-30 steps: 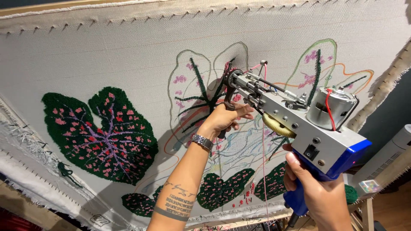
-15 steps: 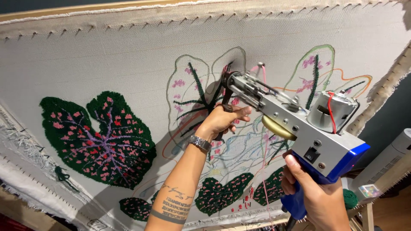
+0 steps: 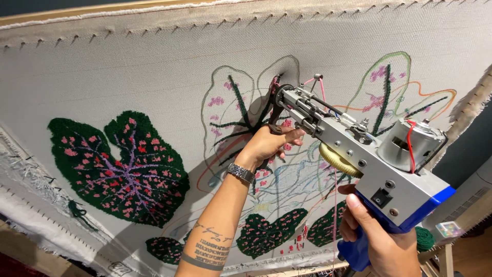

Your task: Using a tufting gun to create a floral pattern on a stretched canvas.

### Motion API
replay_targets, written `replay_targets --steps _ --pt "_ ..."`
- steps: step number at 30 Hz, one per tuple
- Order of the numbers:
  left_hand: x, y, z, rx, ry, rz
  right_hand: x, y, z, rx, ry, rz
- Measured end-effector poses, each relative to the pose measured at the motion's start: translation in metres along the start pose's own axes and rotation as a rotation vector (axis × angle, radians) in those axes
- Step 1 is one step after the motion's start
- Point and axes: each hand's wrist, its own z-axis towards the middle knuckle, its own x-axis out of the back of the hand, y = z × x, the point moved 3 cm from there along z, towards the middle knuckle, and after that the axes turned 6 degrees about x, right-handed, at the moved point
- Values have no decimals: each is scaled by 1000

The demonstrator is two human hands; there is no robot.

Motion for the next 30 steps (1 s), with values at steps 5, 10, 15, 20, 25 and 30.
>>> replay_targets --steps 5,10,15,20,25,30 --pt "-14 -12 2 1 -52 -44 29 6 -1 3 -39 63" --pt "-48 -30 18 -190 -435 -203 80 -8 -1 0 -115 42" --pt "-68 -10 -2 -151 -552 -239 143 5 0 -119 -69 -7" --pt "-77 0 -5 -147 -514 -183 169 8 -2 -253 -20 -28" --pt "-80 6 -9 -325 -510 -82 165 -1 -1 -248 -62 -45" --pt "-81 13 -17 -264 -393 49 169 0 3 -246 -76 -49"
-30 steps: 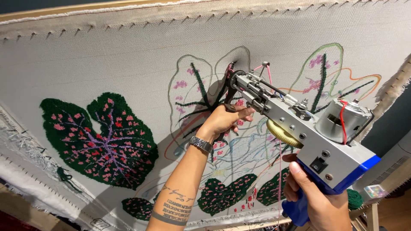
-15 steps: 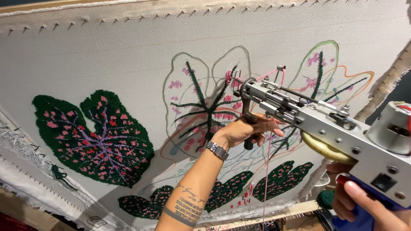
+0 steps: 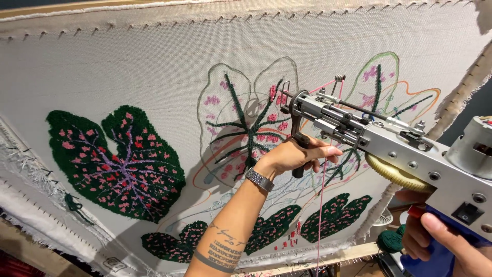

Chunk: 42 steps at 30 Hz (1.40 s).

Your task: Using a tufting gun to create a floral pattern on a stretched canvas.

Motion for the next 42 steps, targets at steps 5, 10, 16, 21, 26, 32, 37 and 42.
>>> replay_targets --steps 5,10,16,21,26,32,37,42 --pt "5 -7 9 4 43 3 -8 -6 -2 55 39 14" --pt "6 -14 8 69 69 48 -44 -32 -8 162 42 2" --pt "10 -13 -1 114 79 -90 -66 -45 -6 216 1 -14" --pt "10 -17 1 132 72 -124 -59 -40 0 171 -24 39" --pt "14 -28 6 50 14 -149 -70 -46 1 187 -39 31" --pt "9 -40 10 -26 137 -159 -46 -32 8 195 -65 1" --pt "2 -83 9 -9 302 -328 21 15 30 135 -97 75" --pt "0 -126 -19 -47 552 -528 12 12 72 237 -390 104"
